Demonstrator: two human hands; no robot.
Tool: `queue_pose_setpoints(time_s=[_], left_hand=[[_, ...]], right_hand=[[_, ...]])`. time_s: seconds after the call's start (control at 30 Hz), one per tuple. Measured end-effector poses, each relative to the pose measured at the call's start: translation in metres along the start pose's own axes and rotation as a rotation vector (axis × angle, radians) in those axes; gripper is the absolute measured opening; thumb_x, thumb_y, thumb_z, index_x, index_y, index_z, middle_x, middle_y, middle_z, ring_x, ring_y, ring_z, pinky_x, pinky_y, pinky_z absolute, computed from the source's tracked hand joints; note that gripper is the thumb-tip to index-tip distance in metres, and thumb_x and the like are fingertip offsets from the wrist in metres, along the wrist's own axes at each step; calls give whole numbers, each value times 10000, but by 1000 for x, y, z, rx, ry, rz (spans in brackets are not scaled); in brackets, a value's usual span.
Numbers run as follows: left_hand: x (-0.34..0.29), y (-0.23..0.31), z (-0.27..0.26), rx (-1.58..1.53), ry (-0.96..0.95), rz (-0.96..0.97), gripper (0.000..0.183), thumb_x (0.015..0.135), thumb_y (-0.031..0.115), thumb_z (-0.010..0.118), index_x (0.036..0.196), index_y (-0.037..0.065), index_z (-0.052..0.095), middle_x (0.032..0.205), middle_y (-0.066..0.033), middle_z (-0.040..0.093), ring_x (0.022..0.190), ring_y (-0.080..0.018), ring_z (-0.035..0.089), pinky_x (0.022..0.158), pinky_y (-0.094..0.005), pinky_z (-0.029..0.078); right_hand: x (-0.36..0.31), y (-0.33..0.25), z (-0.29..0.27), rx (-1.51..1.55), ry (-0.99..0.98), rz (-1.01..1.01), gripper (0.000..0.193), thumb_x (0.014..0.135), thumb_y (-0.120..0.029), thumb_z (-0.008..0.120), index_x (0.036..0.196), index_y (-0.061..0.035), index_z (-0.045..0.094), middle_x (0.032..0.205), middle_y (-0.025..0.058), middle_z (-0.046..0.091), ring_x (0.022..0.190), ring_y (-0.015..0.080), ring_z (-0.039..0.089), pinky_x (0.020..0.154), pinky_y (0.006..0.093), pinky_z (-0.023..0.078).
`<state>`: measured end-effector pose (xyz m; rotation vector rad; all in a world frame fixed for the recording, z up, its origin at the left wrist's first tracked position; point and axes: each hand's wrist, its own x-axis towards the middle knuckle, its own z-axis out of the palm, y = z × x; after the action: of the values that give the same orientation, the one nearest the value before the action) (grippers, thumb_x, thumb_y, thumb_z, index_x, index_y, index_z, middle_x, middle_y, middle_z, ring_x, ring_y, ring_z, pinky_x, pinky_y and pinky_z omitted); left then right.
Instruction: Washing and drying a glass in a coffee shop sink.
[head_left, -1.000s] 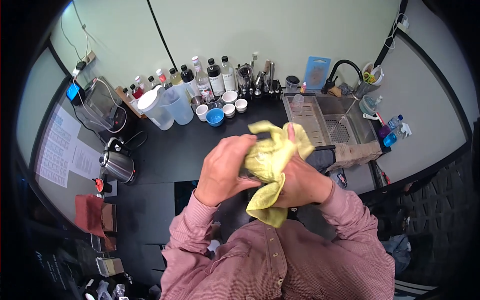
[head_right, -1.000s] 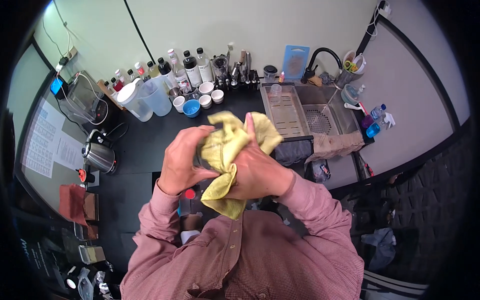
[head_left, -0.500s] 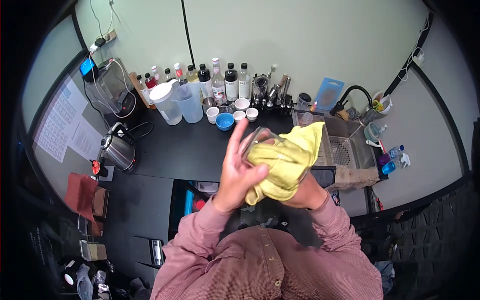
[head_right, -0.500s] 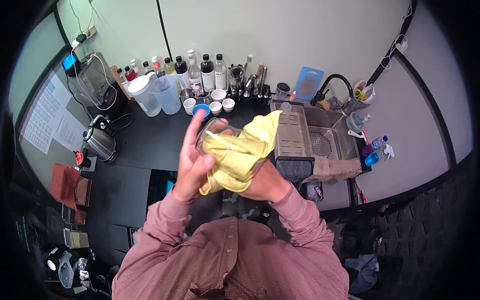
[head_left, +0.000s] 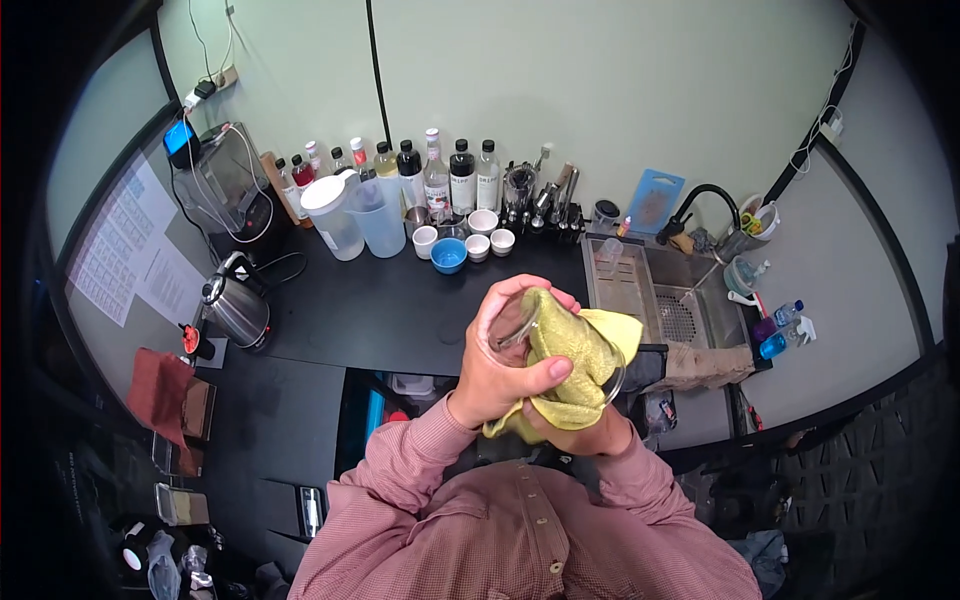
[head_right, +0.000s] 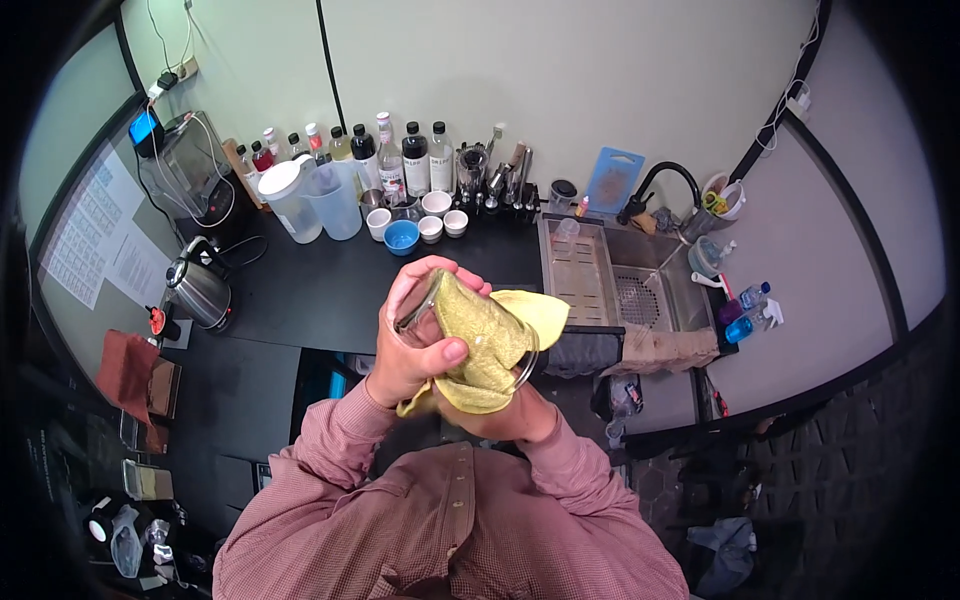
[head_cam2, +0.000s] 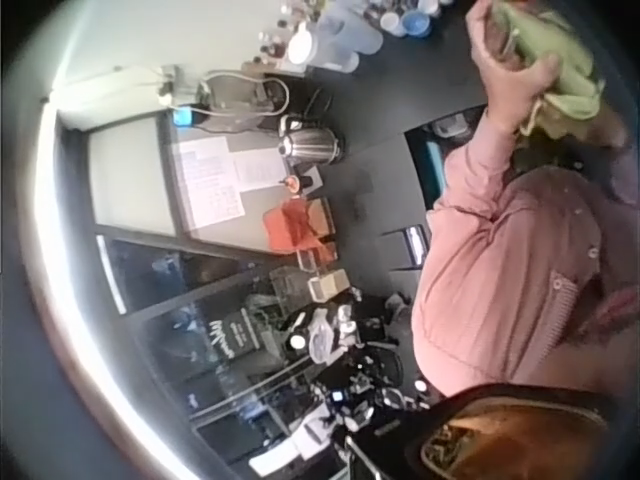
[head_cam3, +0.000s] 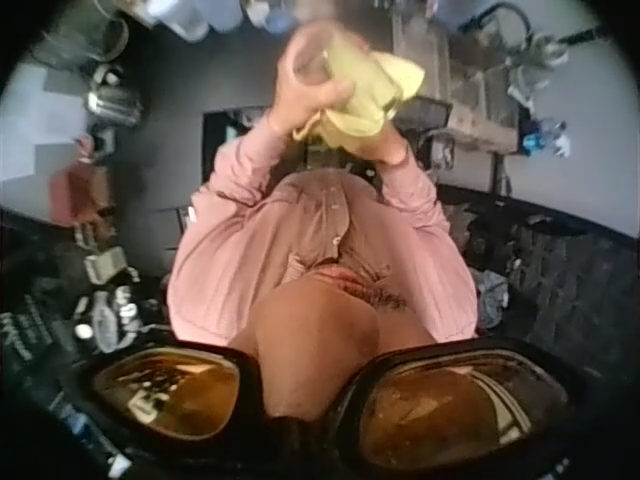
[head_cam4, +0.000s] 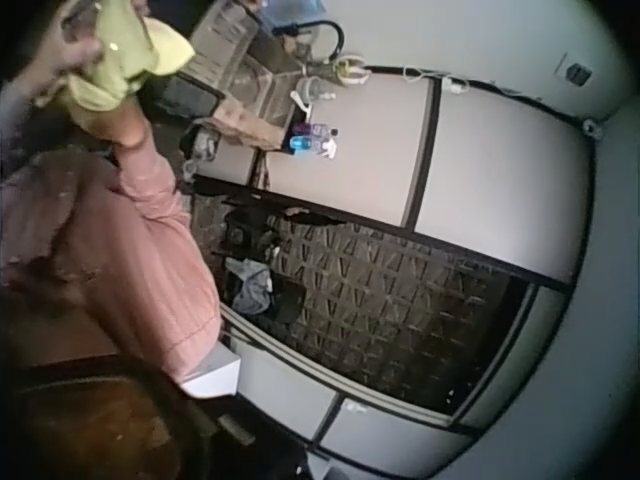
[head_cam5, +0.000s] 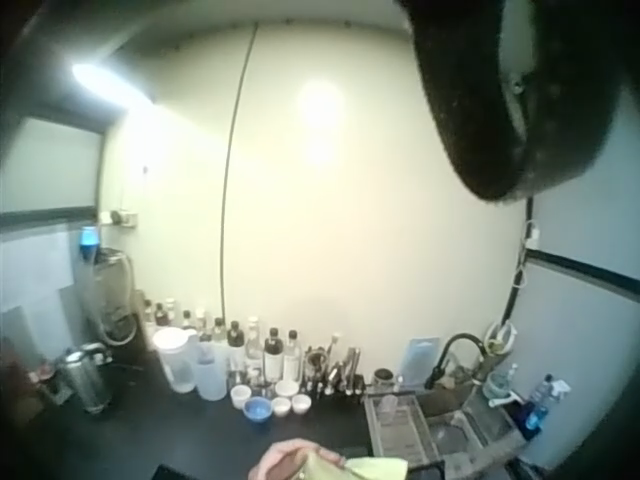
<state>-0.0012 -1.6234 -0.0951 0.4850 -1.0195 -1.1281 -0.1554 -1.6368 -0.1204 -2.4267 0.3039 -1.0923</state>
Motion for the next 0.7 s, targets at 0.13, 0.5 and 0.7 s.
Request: queue_pose_setpoints(time_s=[0.13, 0.5, 0.7], left_hand=[[-4, 3, -10, 26, -64, -21, 849, 716, 270, 916, 1361, 4, 432, 1225, -161, 603, 1194, -265, 617, 1050, -428, 510], [-7, 5, -3, 152, -150, 295, 931, 658, 157, 954, 1382, 4, 388, 1234, -181, 610, 1158, -238, 620, 1011, -396, 510], [-10, 2, -12, 758, -238, 605, 928, 587, 175, 1012, 1314, 27, 454, 1355, -226, 587, 1337, -319, 553, 1141, -478, 419]], right_hand=[[15, -24, -20, -147, -121, 42, 539, 853, -167, 768, 1354, -100, 582, 1391, 118, 565, 1286, 354, 535, 1063, 469, 429], [-19, -26, 0, 1076, 179, 578, 737, 914, -369, 734, 1496, -44, 419, 1475, 111, 515, 1370, 264, 498, 1145, 419, 405], [-3, -8, 2, 1301, 466, 588, 510, 1103, -362, 399, 1465, -4, 442, 1465, 127, 529, 1340, 256, 538, 1142, 405, 425]])
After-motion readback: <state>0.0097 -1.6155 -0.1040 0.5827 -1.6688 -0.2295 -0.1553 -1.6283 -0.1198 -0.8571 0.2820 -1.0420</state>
